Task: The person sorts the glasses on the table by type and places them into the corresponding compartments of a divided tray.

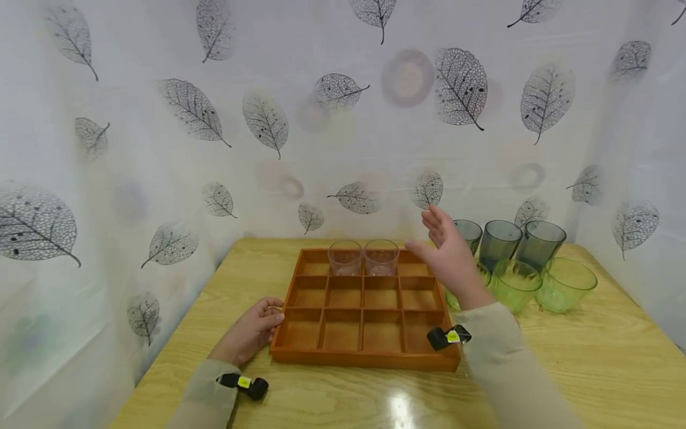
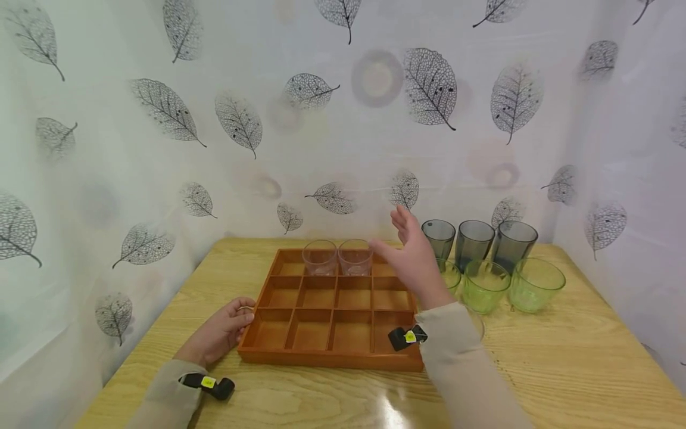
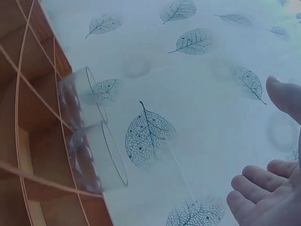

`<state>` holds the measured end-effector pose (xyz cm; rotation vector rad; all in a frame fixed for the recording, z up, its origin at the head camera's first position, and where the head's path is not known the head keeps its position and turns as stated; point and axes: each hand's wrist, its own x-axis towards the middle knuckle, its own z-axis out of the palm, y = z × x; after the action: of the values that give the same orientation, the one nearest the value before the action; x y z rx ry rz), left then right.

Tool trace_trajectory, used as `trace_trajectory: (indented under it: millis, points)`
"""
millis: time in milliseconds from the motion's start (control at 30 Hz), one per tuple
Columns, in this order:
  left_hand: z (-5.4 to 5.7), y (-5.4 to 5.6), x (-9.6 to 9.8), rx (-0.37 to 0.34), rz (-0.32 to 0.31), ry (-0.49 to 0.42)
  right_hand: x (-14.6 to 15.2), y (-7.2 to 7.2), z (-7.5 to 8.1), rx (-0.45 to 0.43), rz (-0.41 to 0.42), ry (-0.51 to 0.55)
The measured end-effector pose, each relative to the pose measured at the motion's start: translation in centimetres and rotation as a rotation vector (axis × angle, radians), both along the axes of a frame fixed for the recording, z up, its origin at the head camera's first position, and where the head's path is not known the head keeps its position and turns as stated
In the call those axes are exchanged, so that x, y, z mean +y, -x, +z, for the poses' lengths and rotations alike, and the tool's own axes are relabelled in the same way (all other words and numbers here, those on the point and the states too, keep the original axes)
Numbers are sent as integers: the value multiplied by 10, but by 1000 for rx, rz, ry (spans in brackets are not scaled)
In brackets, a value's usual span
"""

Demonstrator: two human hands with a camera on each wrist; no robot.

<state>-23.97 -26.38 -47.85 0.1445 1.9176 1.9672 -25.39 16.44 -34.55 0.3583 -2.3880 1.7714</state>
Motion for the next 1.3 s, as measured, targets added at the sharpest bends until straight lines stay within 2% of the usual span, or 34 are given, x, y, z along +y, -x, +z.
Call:
trace_trajectory:
  millis: [400,633,800,1067,1300]
  points:
    - [0,-1,-1,9,-2,-6,31,-25,-6,46,2,-92]
    - [-2,0,-1,12,-1,1,50,-41,-10,51,15,-98]
    - [-3,0,-1,16,-1,-2,65,-52,-15,74,-7,-157]
    - [-1,0,1,10,2,-10,88,-70,-29,113,-23,-248]
    - [-1,0,0,6,7,-17,104,-81,-45,72,-45,-276]
